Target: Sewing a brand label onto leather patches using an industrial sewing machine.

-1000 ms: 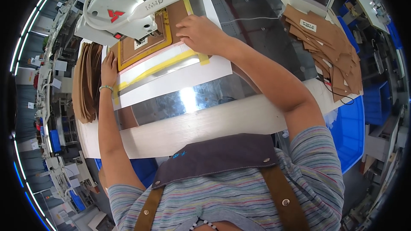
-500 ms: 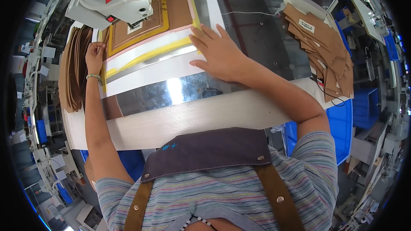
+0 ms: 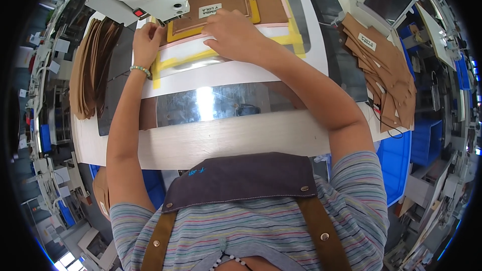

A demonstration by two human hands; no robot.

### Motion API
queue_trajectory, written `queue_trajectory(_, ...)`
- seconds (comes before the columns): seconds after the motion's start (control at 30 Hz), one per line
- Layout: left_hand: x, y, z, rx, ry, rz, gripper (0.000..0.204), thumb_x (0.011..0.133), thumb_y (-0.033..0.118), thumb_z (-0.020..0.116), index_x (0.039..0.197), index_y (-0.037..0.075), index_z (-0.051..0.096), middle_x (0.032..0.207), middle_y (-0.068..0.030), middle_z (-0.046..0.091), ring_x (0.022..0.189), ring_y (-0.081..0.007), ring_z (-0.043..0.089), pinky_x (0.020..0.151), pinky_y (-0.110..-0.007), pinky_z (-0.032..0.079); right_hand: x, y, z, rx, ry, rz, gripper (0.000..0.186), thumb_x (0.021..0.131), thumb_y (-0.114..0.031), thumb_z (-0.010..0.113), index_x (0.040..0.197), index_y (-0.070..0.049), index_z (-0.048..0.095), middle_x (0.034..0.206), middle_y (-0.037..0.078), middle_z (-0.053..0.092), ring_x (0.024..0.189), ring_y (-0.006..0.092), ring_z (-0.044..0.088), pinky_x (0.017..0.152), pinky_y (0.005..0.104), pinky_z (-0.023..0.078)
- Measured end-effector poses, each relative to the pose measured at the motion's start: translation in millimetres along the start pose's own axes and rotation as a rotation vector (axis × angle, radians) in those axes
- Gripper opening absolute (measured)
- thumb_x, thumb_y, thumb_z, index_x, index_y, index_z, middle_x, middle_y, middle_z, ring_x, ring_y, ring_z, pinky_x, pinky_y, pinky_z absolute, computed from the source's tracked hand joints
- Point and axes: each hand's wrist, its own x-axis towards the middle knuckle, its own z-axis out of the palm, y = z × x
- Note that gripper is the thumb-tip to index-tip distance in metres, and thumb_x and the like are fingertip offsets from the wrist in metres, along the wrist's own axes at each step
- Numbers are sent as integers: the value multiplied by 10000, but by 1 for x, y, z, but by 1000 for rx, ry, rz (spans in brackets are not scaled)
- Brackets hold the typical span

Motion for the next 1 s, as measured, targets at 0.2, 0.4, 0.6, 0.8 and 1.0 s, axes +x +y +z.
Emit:
queue_trajectory(0.2,-1,28,28,235,-89,20,394,931,405,759,903,13,732,828,-212,711,821,-406,630,762,-524,512,-14,19,13,-52,146,-32,313,979,-338,707,1086,-46,742,1103,91,676,1133,296,592,963,444,471)
queue_trajectory(0.4,6,23,21,-90,-189,-209,361,981,332,703,855,-6,714,724,-174,666,703,-360,611,706,-464,515,-12,16,2,-22,24,-12,280,950,-335,745,1033,-69,720,1080,76,675,1104,286,590,980,436,454)
queue_trajectory(0.6,2,-40,-48,-895,320,-764,239,978,62,682,777,121,568,711,83,471,585,-39,387,534,-248,286,-12,11,9,-12,110,-77,247,931,-316,750,1004,-82,714,1054,62,680,1078,286,599,936,437,454)
queue_trajectory(0.8,-59,-96,-211,-654,631,-465,179,902,-104,652,960,62,621,974,9,608,892,-101,581,902,-265,517,-6,11,11,-18,103,-17,214,884,-276,759,947,-76,717,972,77,693,1001,313,621,856,478,461)
queue_trajectory(1.0,-170,-82,-419,-328,917,-511,432,898,-138,577,1287,-19,720,1192,-111,746,956,-163,730,742,-283,614,-5,7,9,-9,93,-51,104,927,-161,728,962,-74,683,963,65,680,976,290,618,878,432,425)
